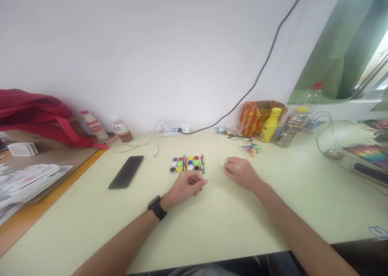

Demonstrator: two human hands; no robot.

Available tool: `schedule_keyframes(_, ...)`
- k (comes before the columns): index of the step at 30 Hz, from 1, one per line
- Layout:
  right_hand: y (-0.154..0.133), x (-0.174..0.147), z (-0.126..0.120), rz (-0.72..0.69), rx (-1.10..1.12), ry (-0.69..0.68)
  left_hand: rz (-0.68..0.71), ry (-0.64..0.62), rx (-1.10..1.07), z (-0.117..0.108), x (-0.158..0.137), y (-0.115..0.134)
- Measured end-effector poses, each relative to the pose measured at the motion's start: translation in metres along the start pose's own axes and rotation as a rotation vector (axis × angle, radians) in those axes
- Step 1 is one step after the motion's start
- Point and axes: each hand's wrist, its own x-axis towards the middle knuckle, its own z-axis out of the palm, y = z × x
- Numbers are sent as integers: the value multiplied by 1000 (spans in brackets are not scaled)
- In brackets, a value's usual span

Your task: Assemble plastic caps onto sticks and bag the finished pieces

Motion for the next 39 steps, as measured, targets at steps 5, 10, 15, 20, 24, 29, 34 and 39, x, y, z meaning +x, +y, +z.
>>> schedule_keyframes(5,-12,3,4,124,-173,-350,-21,-11,19,0,1,1)
schedule_keyframes(10,5,3,-5,338,-227,-435,-5,-23,23,-1,1,0)
schedule_keyframes(15,10,-5,-4,423,-228,-470,11,-36,26,-1,0,-1)
schedule_keyframes(20,19,-15,-12,516,-210,-499,9,-37,19,-1,0,-1)
schedule_keyframes(24,45,-25,-27,637,-225,-502,19,-36,16,0,0,0)
schedule_keyframes(29,76,-37,-38,827,-201,-472,159,225,153,-1,0,1)
schedule_keyframes(34,86,-40,-37,876,-196,-394,245,477,227,-14,5,0)
schedule_keyframes(39,70,-30,-25,698,-177,-153,260,551,413,-36,11,1)
